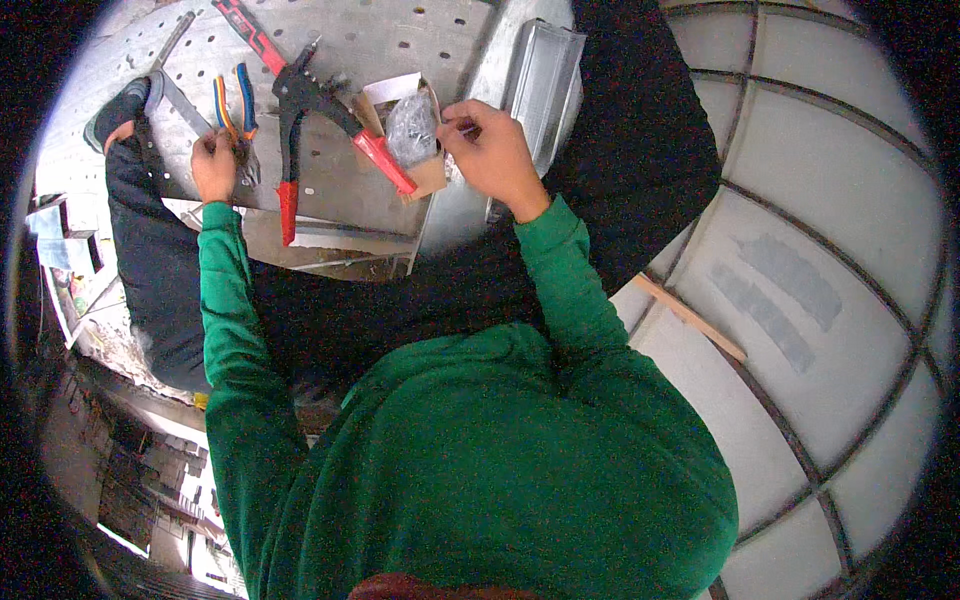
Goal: The person uses a rivet gun to fasten a metal bracket onto a long metal channel. They then use pliers to remove a pin from the rivet gun and inspect the assembled metal parts.
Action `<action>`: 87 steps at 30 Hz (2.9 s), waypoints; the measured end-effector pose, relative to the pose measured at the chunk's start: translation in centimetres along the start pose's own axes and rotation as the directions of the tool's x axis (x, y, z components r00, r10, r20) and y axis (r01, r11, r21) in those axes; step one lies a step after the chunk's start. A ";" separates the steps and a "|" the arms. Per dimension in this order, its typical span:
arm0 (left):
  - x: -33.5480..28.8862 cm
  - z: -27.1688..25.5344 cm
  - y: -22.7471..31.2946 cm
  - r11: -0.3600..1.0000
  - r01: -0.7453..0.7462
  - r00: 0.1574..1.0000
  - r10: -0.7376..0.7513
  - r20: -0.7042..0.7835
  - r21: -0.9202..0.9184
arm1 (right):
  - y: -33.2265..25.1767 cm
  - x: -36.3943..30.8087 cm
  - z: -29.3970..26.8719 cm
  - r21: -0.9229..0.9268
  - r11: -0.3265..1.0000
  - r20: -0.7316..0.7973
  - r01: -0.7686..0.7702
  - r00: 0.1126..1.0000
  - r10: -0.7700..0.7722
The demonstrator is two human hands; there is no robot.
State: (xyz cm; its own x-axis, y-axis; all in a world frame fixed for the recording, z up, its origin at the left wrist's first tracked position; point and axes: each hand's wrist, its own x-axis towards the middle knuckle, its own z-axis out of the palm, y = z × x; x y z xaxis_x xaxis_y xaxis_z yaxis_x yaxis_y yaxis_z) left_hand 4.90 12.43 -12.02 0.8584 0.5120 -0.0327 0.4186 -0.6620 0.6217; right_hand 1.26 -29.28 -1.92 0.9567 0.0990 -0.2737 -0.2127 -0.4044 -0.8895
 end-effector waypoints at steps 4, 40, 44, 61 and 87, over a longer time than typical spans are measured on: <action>-1.9 0.9 0.8 0.977 -0.177 0.982 0.182 0.040 -0.116 | 0.7 0.2 0.7 0.022 1.000 0.015 -0.013 1.000 0.013; 5.1 -11.2 -0.4 0.985 -0.119 0.966 0.086 0.242 0.126 | 9.6 -14.3 -25.2 -0.108 0.925 -0.912 -0.364 0.406 0.053; 5.6 -13.1 0.3 0.894 0.269 0.788 -0.418 0.451 0.358 | 21.9 -18.2 -15.9 -0.010 0.853 -0.395 -0.522 0.785 0.476; 1.7 -24.2 21.9 0.941 -0.297 0.816 0.164 0.554 0.159 | 21.7 -27.0 3.8 0.572 0.518 -0.315 -0.636 0.413 0.854; -11.4 -20.2 24.0 0.848 -0.360 0.793 0.498 0.350 -0.389 | 27.9 -30.1 5.6 0.135 0.718 -0.401 -0.683 0.625 0.670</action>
State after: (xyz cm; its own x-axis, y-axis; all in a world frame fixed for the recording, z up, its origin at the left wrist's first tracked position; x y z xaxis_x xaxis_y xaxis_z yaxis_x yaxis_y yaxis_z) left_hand -0.87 1.76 19.06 0.9933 -0.1150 0.0096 -0.0698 -0.5329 0.8433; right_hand -34.57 -38.42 -20.56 0.5354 -0.5734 -0.6201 -0.8326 -0.2352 -0.5014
